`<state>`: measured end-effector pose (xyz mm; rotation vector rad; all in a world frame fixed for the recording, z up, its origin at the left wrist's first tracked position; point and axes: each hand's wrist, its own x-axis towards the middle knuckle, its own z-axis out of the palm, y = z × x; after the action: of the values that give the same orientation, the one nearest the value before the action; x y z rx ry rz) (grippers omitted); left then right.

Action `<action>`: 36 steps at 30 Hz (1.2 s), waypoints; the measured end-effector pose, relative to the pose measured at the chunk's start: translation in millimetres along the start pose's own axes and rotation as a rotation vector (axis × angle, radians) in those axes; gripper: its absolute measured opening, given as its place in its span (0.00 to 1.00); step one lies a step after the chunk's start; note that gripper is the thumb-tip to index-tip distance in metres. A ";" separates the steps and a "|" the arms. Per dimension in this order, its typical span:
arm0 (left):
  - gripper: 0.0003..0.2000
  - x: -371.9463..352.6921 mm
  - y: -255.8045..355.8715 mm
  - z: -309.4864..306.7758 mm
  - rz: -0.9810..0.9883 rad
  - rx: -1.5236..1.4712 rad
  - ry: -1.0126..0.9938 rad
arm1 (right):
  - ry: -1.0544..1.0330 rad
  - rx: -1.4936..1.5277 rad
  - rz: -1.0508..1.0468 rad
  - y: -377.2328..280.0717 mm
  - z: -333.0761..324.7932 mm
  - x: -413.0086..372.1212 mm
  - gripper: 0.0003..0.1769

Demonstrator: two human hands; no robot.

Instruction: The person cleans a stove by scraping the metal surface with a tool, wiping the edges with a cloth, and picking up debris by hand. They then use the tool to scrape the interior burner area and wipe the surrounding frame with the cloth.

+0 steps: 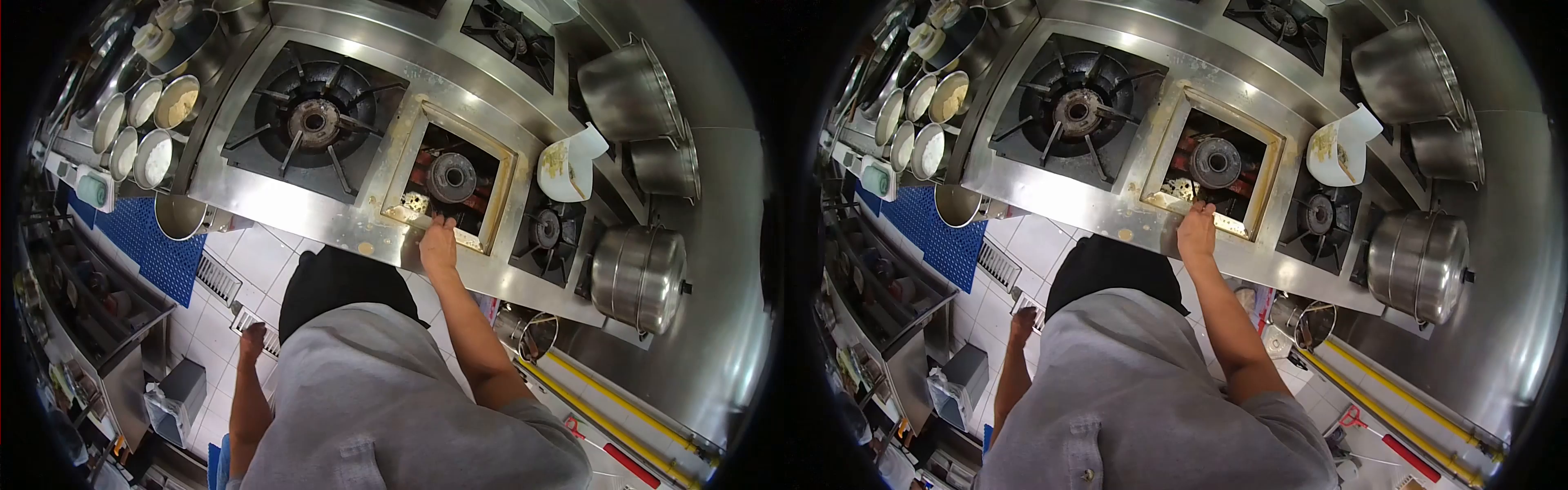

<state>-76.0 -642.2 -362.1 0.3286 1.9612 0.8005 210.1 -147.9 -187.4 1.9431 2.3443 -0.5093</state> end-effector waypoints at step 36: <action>0.19 7.4 37.9 -32.6 -0.038 0.023 0.052 | 0.030 -0.166 -0.275 22.3 -22.0 14.5 0.16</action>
<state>-111.4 -622.9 -331.6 0.2857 2.0207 0.7688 232.3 -124.5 -175.0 1.5804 2.5950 -0.2876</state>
